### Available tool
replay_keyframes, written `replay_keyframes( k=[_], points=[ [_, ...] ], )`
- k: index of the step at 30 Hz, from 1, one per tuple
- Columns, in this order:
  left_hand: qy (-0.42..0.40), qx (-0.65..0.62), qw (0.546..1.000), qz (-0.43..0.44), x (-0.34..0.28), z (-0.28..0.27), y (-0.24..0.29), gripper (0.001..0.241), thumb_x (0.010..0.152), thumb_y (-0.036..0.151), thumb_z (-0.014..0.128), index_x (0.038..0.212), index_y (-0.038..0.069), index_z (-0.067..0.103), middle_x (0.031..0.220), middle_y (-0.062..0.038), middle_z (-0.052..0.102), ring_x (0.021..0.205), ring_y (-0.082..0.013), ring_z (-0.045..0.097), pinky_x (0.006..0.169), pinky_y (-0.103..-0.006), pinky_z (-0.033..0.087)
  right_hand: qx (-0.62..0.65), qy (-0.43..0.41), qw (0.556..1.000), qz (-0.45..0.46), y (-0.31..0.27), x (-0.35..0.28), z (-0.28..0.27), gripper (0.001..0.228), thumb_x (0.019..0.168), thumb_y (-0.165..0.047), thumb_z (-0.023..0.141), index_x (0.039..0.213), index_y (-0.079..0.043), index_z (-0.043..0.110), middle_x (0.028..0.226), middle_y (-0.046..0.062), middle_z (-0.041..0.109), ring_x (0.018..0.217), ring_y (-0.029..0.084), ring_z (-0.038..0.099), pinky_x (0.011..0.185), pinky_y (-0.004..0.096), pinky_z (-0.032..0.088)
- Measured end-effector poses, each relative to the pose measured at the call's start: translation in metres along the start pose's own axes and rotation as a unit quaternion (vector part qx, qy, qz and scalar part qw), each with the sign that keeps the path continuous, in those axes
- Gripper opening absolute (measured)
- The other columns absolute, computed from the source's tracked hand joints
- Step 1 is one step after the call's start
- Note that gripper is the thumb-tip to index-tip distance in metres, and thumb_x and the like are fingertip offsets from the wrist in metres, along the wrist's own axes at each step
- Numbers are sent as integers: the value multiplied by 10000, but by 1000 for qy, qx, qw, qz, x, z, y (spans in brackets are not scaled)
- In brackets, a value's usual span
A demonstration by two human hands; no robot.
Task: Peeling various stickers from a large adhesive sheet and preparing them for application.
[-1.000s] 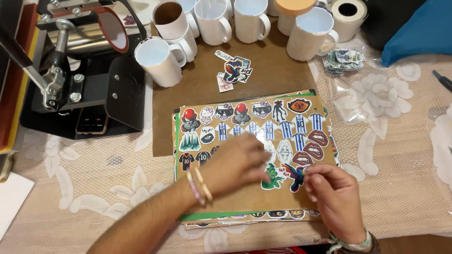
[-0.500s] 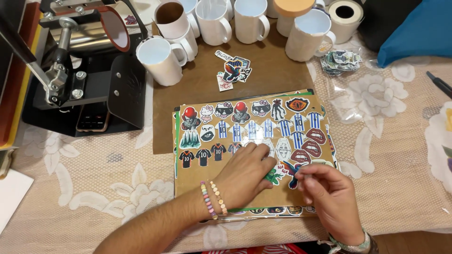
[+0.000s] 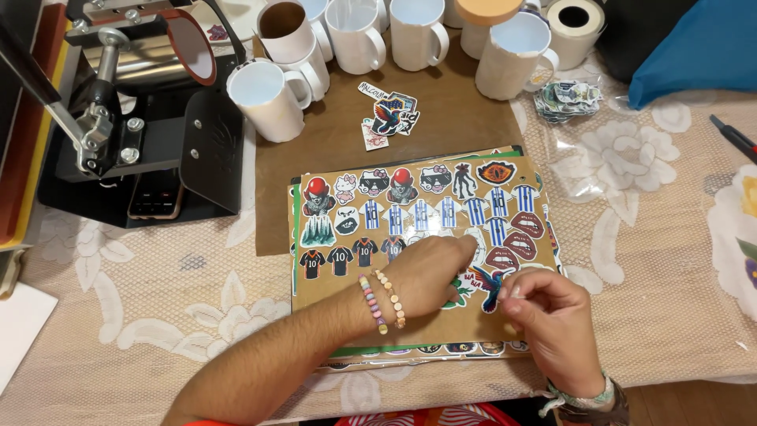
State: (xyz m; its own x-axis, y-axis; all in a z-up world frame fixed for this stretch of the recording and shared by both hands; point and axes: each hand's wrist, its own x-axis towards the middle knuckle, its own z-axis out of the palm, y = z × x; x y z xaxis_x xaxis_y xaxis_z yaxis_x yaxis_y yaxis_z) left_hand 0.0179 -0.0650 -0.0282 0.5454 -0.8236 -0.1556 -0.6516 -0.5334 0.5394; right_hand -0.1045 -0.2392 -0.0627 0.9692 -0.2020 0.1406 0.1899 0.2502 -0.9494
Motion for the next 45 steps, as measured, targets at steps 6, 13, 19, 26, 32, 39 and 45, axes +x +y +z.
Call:
replay_keyframes(
  k=[6, 13, 19, 26, 32, 39, 45],
  points=[
    [-28, 18, 999, -24, 4, 7, -10, 326, 727, 129, 846, 985, 81, 653, 948, -174, 725, 884, -407, 664, 706, -501, 488, -80, 64, 986, 134, -2, 13, 10, 102, 858, -12, 720, 947, 36, 716, 871, 142, 754, 724, 188, 697, 671, 300, 617],
    [-48, 10, 998, -33, 1, 9, -8, 326, 738, 130, 852, 972, 68, 633, 936, -195, 712, 874, -410, 664, 672, -504, 479, -105, 58, 975, 186, 0, 26, 15, 272, 951, -69, 580, 1167, 55, 690, 1025, 194, 759, 960, 226, 732, 913, 309, 606],
    [-27, 40, 999, -15, -1, 17, -13, 216, 750, 165, 842, 901, 59, 730, 870, -192, 729, 857, -407, 676, 705, -504, 498, -122, 37, 977, 171, -3, 31, 18, 328, 997, -146, 509, 1224, 43, 651, 1053, 181, 723, 1010, 211, 702, 948, 296, 588],
    [-27, -61, 997, 34, -20, 7, -16, 114, 832, 167, 774, 901, 107, 705, 875, -104, 733, 967, -330, 613, 788, -447, 452, -230, -11, 969, 88, -2, 34, 17, 293, 965, -132, 574, 1191, -19, 721, 1149, 88, 646, 971, 158, 701, 882, 245, 605],
    [309, 25, 898, 311, -78, -18, 15, 116, 1034, 29, 558, 918, 31, 575, 898, -100, 623, 869, -312, 561, 827, -468, 447, -234, 55, 964, 115, -4, 27, 21, 202, 882, -94, 711, 1068, -23, 741, 954, 67, 755, 863, 127, 676, 818, 255, 564],
    [455, 216, 775, 380, -120, -32, 18, 264, 1032, 84, 504, 835, 73, 679, 922, -95, 736, 800, -197, 693, 805, -303, 559, -359, -69, 921, -135, -56, -3, 48, 175, 732, -141, 821, 901, -118, 781, 903, 41, 709, 798, 129, 681, 703, 229, 537],
    [487, 285, 734, 377, -124, -34, 16, 264, 1031, 136, 505, 845, 128, 694, 879, -37, 753, 797, -141, 699, 793, -246, 554, -450, -241, 800, -316, -82, 5, 75, 140, 885, -199, 691, 1003, -127, 712, 917, 33, 676, 786, 208, 636, 742, 336, 525]
  ],
)
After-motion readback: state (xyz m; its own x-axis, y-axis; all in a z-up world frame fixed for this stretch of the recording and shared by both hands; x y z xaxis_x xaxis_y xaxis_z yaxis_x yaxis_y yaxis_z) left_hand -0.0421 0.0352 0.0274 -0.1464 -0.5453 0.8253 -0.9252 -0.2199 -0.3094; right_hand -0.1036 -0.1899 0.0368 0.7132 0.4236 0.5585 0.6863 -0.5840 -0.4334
